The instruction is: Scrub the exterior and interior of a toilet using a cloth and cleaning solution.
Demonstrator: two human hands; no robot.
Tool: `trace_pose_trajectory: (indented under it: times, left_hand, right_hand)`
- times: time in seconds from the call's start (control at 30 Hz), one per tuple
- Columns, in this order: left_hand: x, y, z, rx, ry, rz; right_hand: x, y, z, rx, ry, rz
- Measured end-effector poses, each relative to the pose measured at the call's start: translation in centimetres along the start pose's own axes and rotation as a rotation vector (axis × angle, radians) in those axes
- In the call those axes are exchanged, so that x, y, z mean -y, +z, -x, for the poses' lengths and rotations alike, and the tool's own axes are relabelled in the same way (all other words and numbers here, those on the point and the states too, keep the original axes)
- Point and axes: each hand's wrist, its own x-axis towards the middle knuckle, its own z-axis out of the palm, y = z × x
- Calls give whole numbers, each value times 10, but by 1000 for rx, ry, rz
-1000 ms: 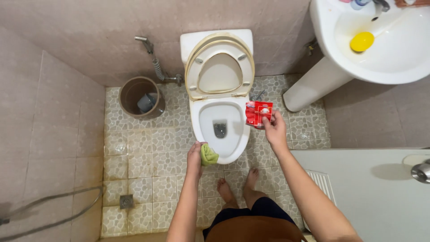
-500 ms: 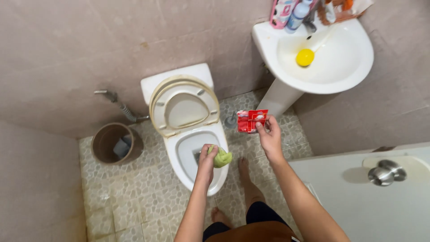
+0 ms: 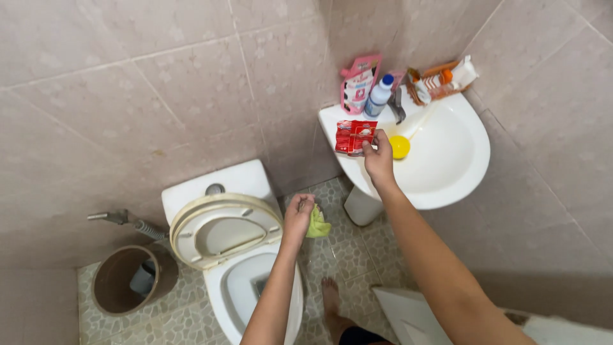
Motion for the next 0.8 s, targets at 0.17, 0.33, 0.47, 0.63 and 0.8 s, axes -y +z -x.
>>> trace_pose_trajectory:
  times: [0.17, 0.33, 0.47, 0.63, 0.8]
  left_hand:
    - [-3, 25, -49, -50, 82, -114]
    - [8, 39, -82, -68, 93, -141]
    - [20, 46, -97, -73, 72, -160]
    - [34, 57, -109, -76, 74, -194]
    - [38, 68, -108, -64, 50, -178]
  right_hand:
    - [-31, 13, -82, -16, 83, 2]
    - [-112, 22, -120, 7, 127, -156]
    - [-110, 19, -111, -57, -104, 310]
    - [-76, 13, -97, -50, -46, 341]
    - [-88, -1, -92, -113, 110, 355]
